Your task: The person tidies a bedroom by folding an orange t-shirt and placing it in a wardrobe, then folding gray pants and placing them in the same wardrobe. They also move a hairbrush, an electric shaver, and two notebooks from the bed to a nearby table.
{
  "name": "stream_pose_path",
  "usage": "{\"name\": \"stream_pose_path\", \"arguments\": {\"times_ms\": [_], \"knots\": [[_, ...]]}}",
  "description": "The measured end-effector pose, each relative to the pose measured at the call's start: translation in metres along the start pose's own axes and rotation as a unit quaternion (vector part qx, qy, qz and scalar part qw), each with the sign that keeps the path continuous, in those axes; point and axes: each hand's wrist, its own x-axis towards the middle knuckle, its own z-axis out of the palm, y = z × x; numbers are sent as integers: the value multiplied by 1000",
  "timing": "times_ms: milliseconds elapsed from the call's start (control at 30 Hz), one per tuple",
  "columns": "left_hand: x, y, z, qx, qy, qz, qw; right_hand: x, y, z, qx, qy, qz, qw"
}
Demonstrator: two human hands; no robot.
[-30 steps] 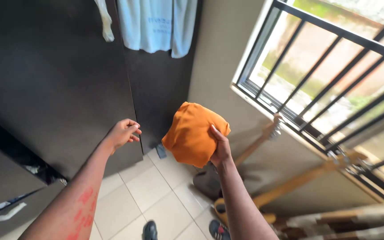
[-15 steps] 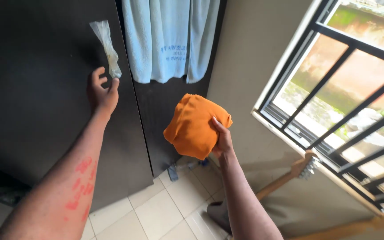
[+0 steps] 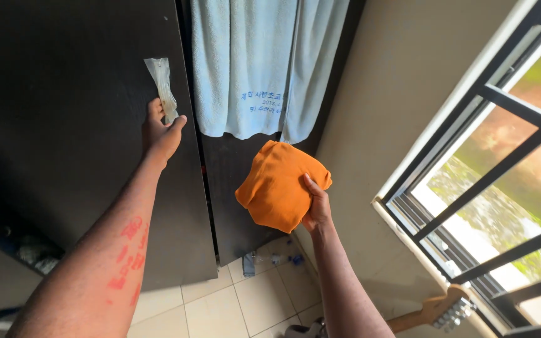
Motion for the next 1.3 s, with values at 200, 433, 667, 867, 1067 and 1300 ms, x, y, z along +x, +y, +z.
{"name": "stream_pose_path", "arguments": {"times_ms": [200,433,667,867,1067,1300], "knots": [[-42,12,-7,-21,52,21,998,-10,-8,-6,16,-45,38,998],[-107,64,-87,-109,136,-126,977,-31,25,12,53,-93,111,988],[-196,104,-213,-96,135,-168,972,-49,92,84,92,-132,182,970],[-258,111,-321,-54,193,-197,960,-78,149,149,100,-185,232,950],[-296,115,-411,-66,230,-206,949,-110,197,193,98,-196,243,945],[-315,110,-474,9,257,-190,948,-138,232,216,78,-202,239,947]]}}
